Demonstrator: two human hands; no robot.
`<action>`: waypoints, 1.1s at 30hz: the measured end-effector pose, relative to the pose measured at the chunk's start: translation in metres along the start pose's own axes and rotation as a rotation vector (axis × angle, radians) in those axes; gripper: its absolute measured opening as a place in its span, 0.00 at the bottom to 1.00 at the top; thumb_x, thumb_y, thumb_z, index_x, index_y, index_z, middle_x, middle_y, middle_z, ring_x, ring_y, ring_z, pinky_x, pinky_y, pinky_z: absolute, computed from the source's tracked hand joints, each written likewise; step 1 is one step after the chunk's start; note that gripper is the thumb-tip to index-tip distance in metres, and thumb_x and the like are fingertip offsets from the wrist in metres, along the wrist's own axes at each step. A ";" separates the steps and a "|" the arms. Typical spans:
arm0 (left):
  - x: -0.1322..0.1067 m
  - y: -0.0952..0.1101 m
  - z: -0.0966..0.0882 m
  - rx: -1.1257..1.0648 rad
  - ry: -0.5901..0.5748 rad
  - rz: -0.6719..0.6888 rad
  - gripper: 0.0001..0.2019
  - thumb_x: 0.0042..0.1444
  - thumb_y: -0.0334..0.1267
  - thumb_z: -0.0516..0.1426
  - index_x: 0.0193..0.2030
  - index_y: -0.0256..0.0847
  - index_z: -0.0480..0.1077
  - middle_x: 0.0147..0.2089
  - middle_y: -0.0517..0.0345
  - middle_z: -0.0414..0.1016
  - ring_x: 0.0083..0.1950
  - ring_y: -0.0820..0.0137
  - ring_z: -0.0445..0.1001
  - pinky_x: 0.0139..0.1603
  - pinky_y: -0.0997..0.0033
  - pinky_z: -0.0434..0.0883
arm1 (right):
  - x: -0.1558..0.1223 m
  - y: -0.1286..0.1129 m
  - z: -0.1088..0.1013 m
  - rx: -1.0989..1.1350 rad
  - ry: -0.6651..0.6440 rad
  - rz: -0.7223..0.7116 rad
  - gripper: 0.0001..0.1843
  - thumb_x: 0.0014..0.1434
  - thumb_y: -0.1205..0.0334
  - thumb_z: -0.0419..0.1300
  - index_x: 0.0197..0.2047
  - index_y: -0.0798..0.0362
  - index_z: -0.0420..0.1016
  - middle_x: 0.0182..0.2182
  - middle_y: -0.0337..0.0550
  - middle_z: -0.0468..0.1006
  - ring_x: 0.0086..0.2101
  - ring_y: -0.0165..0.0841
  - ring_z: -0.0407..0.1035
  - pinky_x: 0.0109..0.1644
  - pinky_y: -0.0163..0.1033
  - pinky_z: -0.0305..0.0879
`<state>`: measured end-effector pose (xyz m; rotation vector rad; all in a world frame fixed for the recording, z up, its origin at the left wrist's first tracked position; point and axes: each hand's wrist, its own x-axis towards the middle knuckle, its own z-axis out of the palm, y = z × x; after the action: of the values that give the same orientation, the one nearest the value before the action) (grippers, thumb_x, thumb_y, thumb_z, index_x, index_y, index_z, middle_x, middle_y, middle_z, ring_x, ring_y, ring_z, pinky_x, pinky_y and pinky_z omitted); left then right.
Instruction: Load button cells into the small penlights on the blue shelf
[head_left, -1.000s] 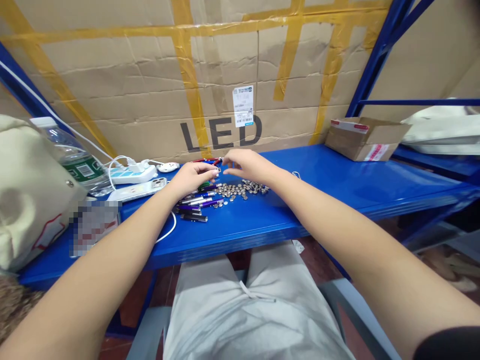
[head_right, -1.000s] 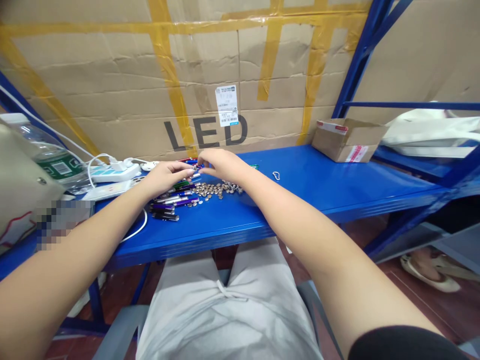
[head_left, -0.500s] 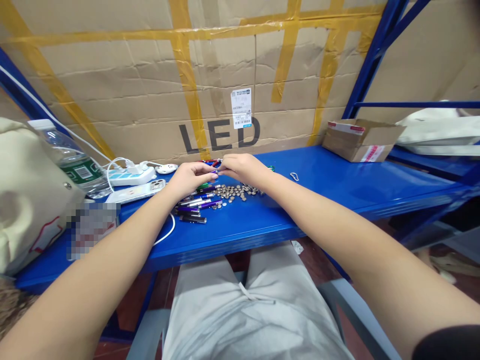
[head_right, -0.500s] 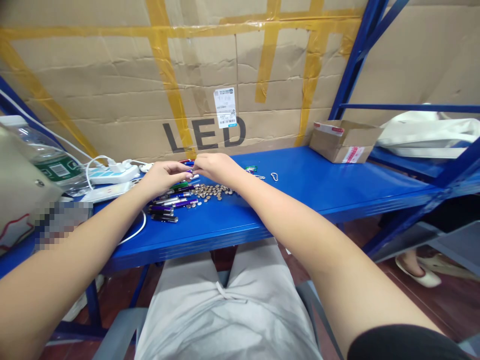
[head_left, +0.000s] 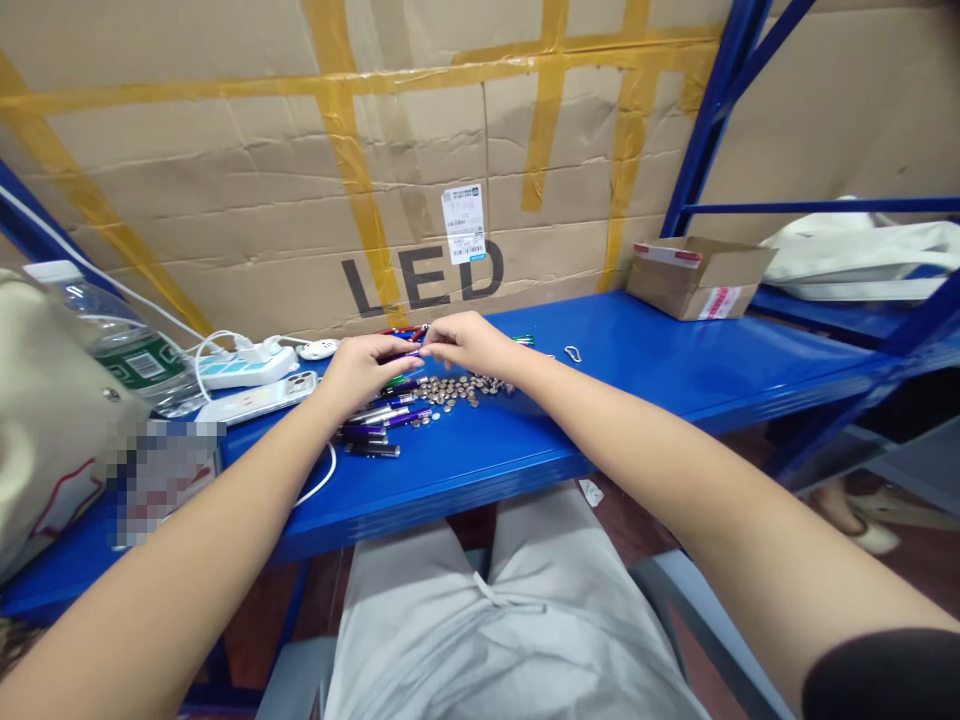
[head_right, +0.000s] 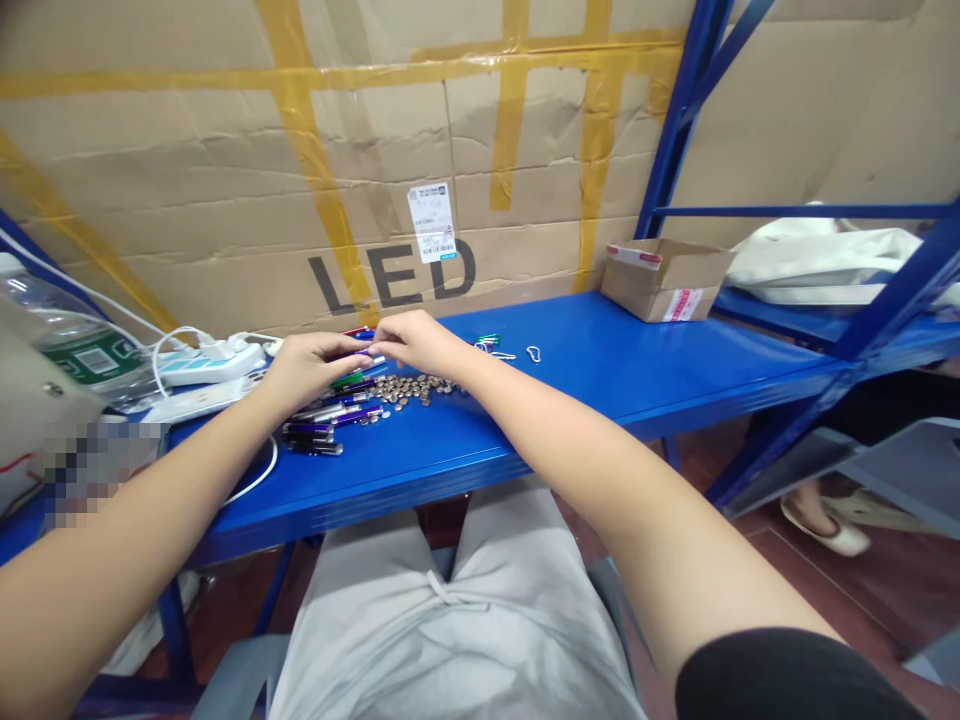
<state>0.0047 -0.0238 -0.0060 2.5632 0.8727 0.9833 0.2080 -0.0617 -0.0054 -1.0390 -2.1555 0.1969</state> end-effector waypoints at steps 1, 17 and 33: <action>0.000 0.000 0.000 0.030 0.002 0.023 0.15 0.51 0.49 0.61 0.42 0.44 0.79 0.43 0.55 0.81 0.45 0.60 0.77 0.48 0.66 0.69 | -0.001 -0.001 0.000 0.080 -0.015 0.055 0.09 0.60 0.60 0.56 0.32 0.56 0.71 0.21 0.36 0.72 0.24 0.27 0.67 0.32 0.34 0.60; 0.003 0.001 0.000 -0.181 0.029 -0.144 0.17 0.48 0.51 0.62 0.39 0.40 0.77 0.37 0.54 0.81 0.40 0.63 0.77 0.44 0.66 0.72 | 0.002 0.014 -0.006 -0.327 0.033 -0.225 0.09 0.62 0.62 0.56 0.44 0.54 0.72 0.39 0.46 0.77 0.39 0.33 0.69 0.42 0.37 0.61; 0.002 0.005 0.003 -0.224 0.007 -0.163 0.15 0.48 0.48 0.63 0.37 0.38 0.77 0.34 0.53 0.81 0.36 0.64 0.77 0.41 0.65 0.73 | -0.002 0.009 -0.015 -0.881 0.127 -0.532 0.17 0.68 0.65 0.44 0.38 0.52 0.74 0.29 0.40 0.72 0.26 0.28 0.59 0.31 0.37 0.50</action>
<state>0.0104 -0.0269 -0.0047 2.2654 0.9011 0.9813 0.2245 -0.0597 0.0011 -0.8177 -2.3285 -1.1162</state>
